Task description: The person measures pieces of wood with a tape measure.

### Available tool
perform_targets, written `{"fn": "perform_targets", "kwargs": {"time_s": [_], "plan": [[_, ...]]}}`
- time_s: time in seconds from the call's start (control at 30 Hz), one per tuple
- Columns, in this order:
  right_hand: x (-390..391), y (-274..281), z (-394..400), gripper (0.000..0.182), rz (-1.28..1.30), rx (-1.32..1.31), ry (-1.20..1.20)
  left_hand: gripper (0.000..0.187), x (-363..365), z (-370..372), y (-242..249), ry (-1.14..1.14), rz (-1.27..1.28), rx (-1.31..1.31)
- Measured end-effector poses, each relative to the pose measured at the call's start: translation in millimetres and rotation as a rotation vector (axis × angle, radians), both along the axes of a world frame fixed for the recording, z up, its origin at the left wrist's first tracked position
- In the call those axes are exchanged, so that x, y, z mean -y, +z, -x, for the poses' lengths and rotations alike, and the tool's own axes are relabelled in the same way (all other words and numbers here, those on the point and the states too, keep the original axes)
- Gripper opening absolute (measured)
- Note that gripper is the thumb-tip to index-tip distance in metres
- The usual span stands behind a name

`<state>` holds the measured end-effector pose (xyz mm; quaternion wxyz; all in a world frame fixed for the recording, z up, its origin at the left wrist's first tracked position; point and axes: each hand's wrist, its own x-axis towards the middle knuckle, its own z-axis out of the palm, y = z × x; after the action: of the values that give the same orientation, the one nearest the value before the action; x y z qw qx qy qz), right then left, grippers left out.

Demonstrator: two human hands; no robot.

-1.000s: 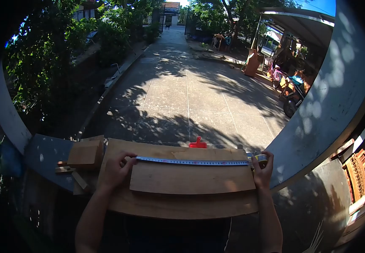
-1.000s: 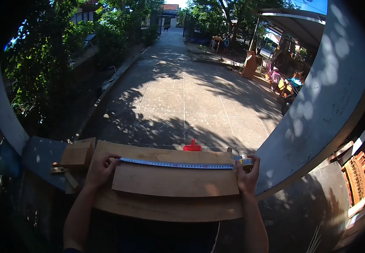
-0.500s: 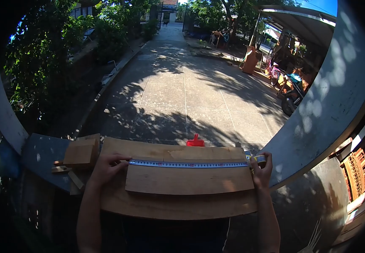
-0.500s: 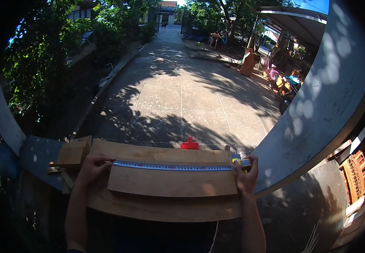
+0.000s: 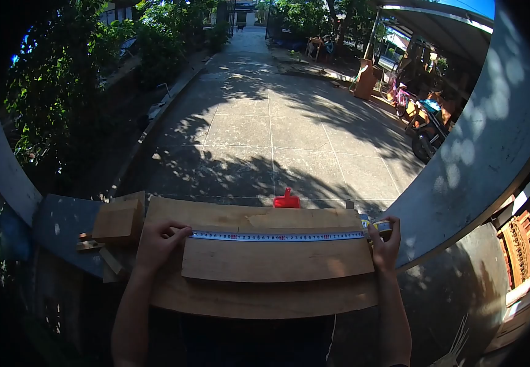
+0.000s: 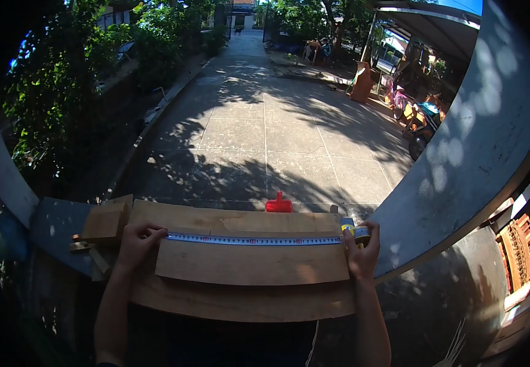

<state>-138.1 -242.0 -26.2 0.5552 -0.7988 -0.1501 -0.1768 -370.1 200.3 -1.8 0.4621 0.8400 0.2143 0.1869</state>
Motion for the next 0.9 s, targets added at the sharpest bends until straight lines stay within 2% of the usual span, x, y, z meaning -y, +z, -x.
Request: {"fn": "perform_targets", "kwargs": {"time_s": [0.3,0.4,0.5,0.6,0.9], "plan": [[1,-4,-3,0.037,-0.018,-0.026,0.005,0.026,-13,-2,-11,-0.002,-0.023,-0.037],[2,-6,-5,0.038,-0.007,-0.005,0.001,0.023,-13,0,-8,-0.023,-0.032,-0.059],[2,-5,-4,0.037,0.003,-0.001,0.005,0.019,-12,-1,-14,-0.064,-0.019,0.071],[-1,-1,-1,0.037,-0.018,-0.026,0.009,0.017,-9,0,-12,-0.076,-0.012,0.092],[-2,1,0,0.036,-0.037,-0.030,0.009,0.019,-8,1,-9,-0.062,-0.060,-0.011]]}}
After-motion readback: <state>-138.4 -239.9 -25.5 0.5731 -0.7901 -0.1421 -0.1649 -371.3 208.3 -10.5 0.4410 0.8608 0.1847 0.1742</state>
